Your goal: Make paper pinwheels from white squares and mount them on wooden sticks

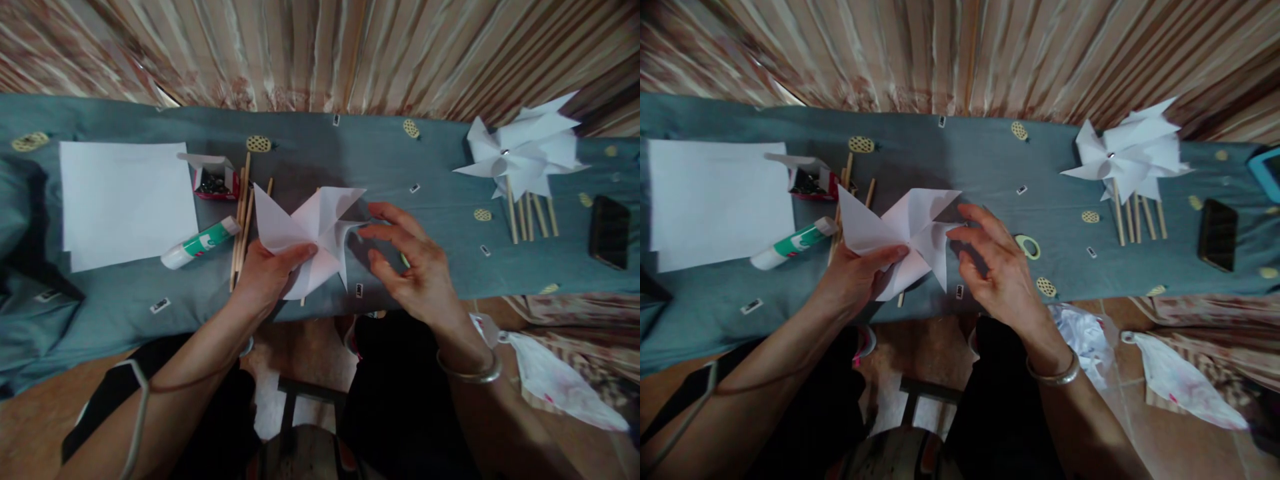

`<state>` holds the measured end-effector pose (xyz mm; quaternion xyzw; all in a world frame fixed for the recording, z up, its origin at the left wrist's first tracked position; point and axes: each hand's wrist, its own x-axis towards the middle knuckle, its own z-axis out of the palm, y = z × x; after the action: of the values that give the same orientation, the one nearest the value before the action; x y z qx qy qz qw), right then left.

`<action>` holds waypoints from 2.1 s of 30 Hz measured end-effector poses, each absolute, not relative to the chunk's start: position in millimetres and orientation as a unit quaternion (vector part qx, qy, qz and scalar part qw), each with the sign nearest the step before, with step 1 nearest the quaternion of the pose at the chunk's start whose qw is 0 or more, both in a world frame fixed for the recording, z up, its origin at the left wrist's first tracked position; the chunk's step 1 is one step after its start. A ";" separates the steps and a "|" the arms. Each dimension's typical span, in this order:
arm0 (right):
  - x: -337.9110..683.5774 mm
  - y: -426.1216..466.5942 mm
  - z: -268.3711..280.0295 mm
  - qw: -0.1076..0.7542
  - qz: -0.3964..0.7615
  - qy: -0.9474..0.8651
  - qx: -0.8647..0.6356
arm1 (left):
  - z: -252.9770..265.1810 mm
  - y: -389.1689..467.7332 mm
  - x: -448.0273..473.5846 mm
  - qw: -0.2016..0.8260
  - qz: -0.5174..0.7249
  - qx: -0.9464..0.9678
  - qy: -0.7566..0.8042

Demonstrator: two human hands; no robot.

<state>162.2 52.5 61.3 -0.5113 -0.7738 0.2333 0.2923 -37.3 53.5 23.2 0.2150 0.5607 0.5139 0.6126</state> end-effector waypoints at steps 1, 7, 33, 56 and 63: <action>163.2 53.0 58.8 0.288 0.230 -0.777 -0.511 | 22.7 53.3 -37.4 0.609 0.514 0.216 0.564; 173.9 63.9 37.8 0.316 0.230 -0.722 -0.570 | 22.2 53.4 -37.9 0.601 0.510 0.225 0.573; 143.1 90.0 25.6 0.476 0.743 -0.184 -0.433 | 48.3 55.4 -40.0 0.656 0.519 0.135 0.531; 134.0 83.7 31.8 0.576 0.519 -0.375 -0.507 | 34.8 48.4 -38.5 0.632 0.530 0.180 0.536; 128.0 58.4 44.6 0.459 0.278 -0.632 -0.559 | 33.6 44.7 -35.0 0.624 0.520 0.200 0.548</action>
<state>128.0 58.4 44.6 -0.5590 -0.6319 0.2777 0.4594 -35.0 44.7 33.6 0.1997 0.5485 0.5197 0.6238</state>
